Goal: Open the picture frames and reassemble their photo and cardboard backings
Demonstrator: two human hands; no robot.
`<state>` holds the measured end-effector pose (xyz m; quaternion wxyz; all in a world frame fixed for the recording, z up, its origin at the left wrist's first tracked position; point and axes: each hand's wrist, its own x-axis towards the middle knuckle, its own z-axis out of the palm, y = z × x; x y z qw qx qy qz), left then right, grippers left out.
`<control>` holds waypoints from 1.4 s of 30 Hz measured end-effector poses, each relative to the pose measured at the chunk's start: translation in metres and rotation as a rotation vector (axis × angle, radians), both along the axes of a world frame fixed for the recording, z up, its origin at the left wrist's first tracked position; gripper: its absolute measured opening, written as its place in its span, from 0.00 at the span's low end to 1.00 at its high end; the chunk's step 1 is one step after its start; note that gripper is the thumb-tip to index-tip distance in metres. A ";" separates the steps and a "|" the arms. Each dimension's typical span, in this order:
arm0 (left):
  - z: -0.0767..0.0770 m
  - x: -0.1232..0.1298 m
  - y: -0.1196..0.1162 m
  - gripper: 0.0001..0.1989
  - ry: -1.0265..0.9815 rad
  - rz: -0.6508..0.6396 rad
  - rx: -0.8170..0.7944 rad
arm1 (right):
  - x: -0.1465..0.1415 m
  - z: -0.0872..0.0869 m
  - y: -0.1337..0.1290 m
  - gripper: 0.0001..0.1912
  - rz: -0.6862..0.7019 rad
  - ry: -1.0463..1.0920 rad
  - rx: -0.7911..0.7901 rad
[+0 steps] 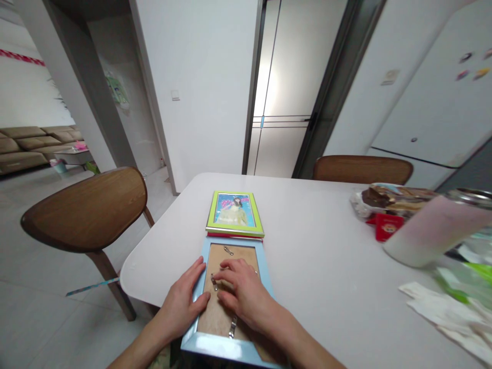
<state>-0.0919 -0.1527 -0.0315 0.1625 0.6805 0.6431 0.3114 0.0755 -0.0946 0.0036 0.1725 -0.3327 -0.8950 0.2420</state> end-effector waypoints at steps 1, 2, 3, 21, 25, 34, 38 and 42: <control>0.000 0.000 0.000 0.27 -0.003 0.003 0.000 | 0.009 0.003 -0.003 0.14 0.057 -0.029 -0.040; 0.000 0.000 0.000 0.27 -0.007 0.006 0.003 | 0.017 0.006 -0.006 0.14 0.101 -0.065 -0.076; -0.001 0.001 0.000 0.27 -0.009 0.010 0.008 | 0.023 0.008 -0.009 0.14 0.130 -0.098 -0.104; 0.001 -0.002 -0.001 0.26 -0.144 0.031 -0.008 | 0.014 -0.005 -0.012 0.19 -0.265 0.033 -0.028; 0.012 0.005 0.002 0.21 -0.301 0.066 0.024 | 0.007 0.014 -0.016 0.18 -0.291 0.053 -0.009; 0.034 -0.037 -0.008 0.17 -1.081 0.149 -0.223 | 0.014 0.016 -0.007 0.16 -0.292 0.133 0.034; 0.029 -0.083 -0.016 0.16 -0.920 0.255 -0.224 | 0.041 -0.008 0.013 0.21 -0.518 -0.064 0.050; 0.020 -0.108 -0.017 0.16 -0.790 0.303 -0.214 | 0.050 -0.021 0.020 0.26 -0.576 -0.193 0.014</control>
